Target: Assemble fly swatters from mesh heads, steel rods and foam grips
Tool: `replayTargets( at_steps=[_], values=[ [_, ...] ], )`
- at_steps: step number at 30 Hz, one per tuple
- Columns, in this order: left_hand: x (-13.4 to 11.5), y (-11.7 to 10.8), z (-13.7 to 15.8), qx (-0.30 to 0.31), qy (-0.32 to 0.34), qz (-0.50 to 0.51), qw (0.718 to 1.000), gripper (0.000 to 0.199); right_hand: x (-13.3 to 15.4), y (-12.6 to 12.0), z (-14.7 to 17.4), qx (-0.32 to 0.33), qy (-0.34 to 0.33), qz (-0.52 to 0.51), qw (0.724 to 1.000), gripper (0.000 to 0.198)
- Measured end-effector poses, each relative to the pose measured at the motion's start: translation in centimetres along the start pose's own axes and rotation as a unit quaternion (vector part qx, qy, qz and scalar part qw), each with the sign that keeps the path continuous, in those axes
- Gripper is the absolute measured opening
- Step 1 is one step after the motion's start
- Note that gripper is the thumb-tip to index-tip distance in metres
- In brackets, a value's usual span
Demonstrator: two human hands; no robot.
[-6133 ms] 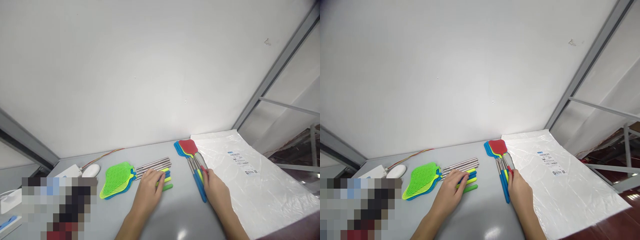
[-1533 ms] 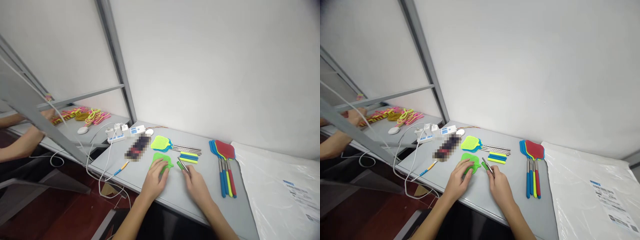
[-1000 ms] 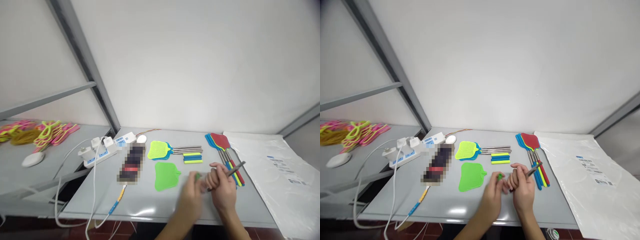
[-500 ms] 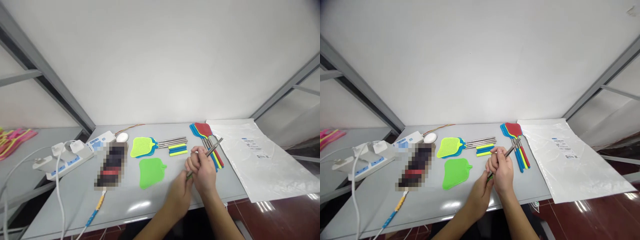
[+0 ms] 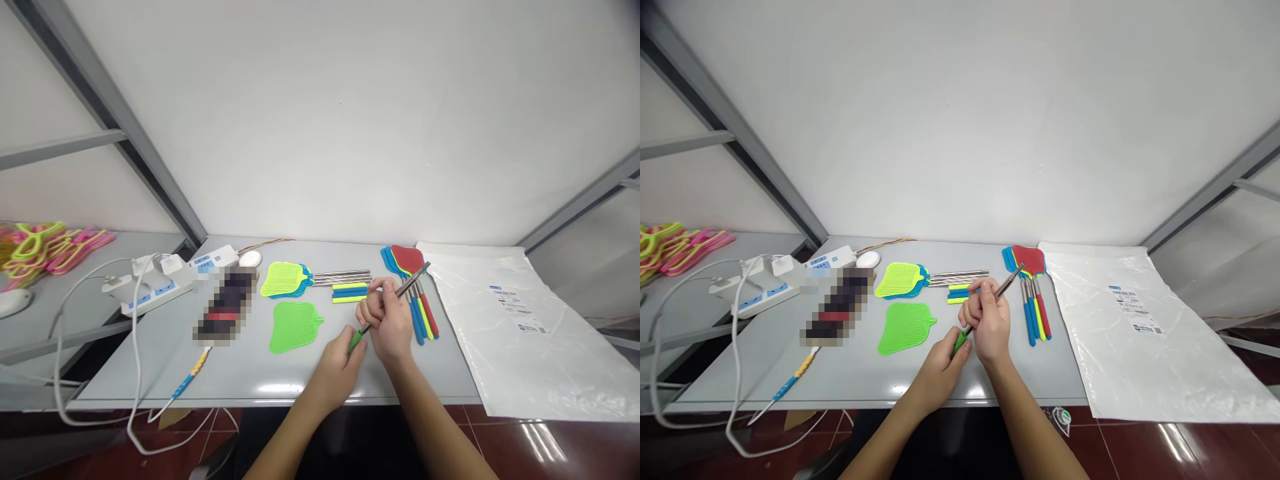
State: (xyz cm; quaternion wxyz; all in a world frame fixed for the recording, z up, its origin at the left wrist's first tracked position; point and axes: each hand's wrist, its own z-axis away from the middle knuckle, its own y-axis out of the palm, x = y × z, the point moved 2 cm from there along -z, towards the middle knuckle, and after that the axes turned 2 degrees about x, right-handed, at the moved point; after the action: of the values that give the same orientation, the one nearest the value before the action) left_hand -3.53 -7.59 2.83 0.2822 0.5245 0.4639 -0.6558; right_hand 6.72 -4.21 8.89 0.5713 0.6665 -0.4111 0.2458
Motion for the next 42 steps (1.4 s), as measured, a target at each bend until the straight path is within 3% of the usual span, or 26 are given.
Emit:
replayTargets(
  at_steps=[11,21,30,33,37,42],
  values=[
    [-0.4,0.0,0.2,-0.018,0.017,0.003,1.000,0.023,0.1,0.3,0.5,0.038,0.022,0.033,0.998,0.023],
    [-0.4,-0.1,0.3,-0.017,0.045,0.006,0.999,0.024,0.3,1.0,0.8,0.033,0.019,0.052,0.998,0.026],
    [-0.7,-0.2,0.3,-0.020,0.015,0.041,0.999,0.028,-1.1,0.4,1.0,0.042,0.059,0.102,0.992,0.029],
    [-1.0,-0.4,0.3,-0.023,0.005,0.075,0.997,0.032,-1.6,-0.2,1.5,0.067,0.076,0.189,0.977,0.026],
    [-1.4,-0.5,0.3,-0.035,0.044,0.112,0.992,0.034,-1.3,-1.0,1.9,0.133,0.074,0.351,0.924,0.022],
    [-0.6,-0.3,0.3,-0.032,-0.002,0.077,0.997,0.023,0.4,-1.4,1.1,0.113,0.076,0.300,0.944,0.028]
  ],
)
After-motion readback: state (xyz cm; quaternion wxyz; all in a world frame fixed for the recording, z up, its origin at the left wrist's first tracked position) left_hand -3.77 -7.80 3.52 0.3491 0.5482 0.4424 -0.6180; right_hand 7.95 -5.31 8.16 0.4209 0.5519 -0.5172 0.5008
